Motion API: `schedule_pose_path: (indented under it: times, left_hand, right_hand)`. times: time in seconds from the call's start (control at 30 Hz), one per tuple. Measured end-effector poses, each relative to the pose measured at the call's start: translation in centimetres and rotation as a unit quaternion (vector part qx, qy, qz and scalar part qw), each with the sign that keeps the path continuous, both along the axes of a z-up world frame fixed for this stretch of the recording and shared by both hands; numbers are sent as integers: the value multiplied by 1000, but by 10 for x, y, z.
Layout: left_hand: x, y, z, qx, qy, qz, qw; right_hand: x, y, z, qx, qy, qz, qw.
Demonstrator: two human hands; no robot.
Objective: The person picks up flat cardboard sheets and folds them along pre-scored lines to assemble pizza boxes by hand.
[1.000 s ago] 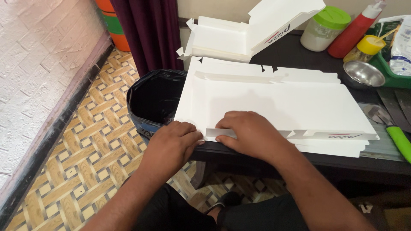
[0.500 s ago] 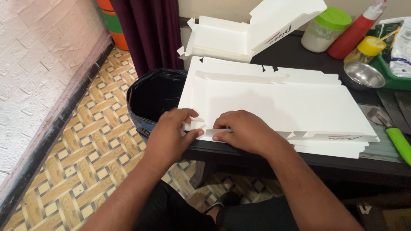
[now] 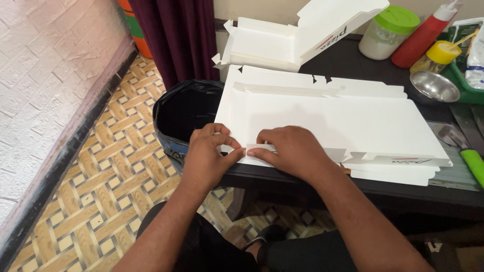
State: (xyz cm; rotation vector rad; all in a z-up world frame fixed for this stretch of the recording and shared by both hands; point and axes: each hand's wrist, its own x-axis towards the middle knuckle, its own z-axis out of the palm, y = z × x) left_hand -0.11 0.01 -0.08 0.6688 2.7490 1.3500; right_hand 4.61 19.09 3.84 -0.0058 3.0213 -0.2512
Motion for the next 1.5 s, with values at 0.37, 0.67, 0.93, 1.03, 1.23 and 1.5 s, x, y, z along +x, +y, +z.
schedule_pose_path:
  times: [0.37, 0.67, 0.93, 1.03, 1.23, 1.5]
  left_hand:
    - [10, 1, -14, 3, 132, 15, 991]
    - [11, -3, 12, -38, 228, 11, 973]
    - [43, 39, 44, 45, 335, -157, 928]
    - [45, 77, 41, 26, 299, -225, 927]
    - [33, 132, 32, -148, 130, -256, 946]
    - [26, 144, 29, -133, 37, -211, 968]
  right_hand:
    - [6, 13, -24, -59, 249, 94, 962]
    - [43, 39, -13, -138, 343, 93, 924]
    - [128, 108, -40, -251, 373, -314, 836]
    - [142, 112, -48, -247, 329, -351, 841]
    - [130, 102, -35, -177, 266, -352, 880]
    - [113, 104, -26, -222, 288, -314, 877]
